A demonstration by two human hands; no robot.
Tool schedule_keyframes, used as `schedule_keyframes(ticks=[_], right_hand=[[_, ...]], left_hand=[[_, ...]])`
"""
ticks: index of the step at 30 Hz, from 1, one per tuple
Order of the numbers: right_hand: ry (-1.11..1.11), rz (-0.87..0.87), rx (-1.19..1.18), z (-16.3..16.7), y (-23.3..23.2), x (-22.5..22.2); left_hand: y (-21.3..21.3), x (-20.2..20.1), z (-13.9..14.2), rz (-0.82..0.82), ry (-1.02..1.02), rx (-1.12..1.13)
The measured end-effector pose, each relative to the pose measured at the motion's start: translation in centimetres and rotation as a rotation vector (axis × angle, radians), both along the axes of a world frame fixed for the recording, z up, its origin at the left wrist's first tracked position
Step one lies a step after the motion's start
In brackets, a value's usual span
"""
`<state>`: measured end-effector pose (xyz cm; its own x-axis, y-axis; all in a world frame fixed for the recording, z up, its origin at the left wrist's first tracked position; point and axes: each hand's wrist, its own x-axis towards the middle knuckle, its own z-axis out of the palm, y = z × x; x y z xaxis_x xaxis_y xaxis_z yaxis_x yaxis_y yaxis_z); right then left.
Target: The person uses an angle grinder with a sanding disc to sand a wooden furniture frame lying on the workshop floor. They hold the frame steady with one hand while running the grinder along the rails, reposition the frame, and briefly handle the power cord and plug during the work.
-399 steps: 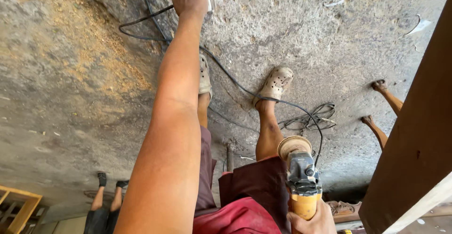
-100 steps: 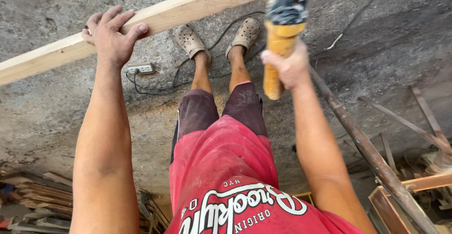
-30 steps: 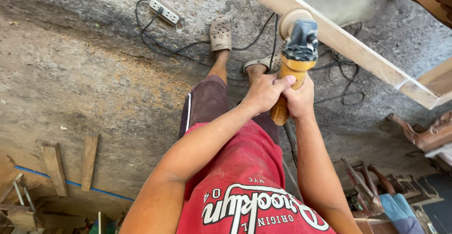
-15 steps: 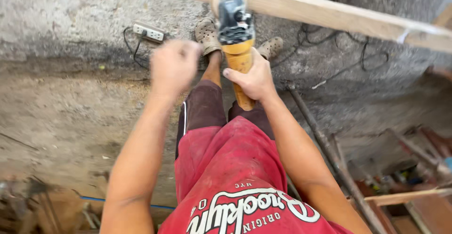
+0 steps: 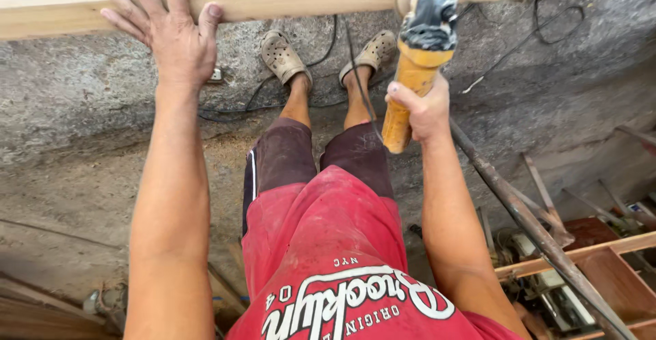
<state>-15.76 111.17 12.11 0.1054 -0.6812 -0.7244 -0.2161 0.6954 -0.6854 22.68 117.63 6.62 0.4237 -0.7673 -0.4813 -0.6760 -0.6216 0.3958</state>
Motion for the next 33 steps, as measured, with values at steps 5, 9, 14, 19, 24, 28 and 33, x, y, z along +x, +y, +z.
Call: schedule_keyframes(ticks=[5,9,14,19,24,28,33], right_hand=[[-0.014,-0.114,-0.018,0.1,-1.1,-4.8],[-0.057,-0.189,-0.035,0.7,-2.3,-8.5],[-0.083,-0.146,-0.02,0.5,-2.2,-7.1],[-0.022,0.197,-0.204,-1.0,0.1,0.6],[0.032,0.195,-0.215,-0.6,0.0,1.3],[-0.1,-0.077,-0.019,0.1,-2.3,-3.7],[-0.037,-0.097,-0.058,0.6,-4.9,-9.8]], left_hand=[[0.0,0.2,-0.7,-0.116,-0.057,0.05],[-0.2,-0.4,-1.2,-0.032,-0.001,0.1],[0.4,-0.3,-1.4,-0.04,-0.014,0.07],[1.4,0.6,-2.7,-0.108,-0.048,0.093],[2.3,1.5,-4.1,-0.168,-0.09,0.115],[2.8,1.8,-4.6,-0.172,-0.104,0.122],[2.6,1.7,-4.4,-0.165,-0.094,0.134]])
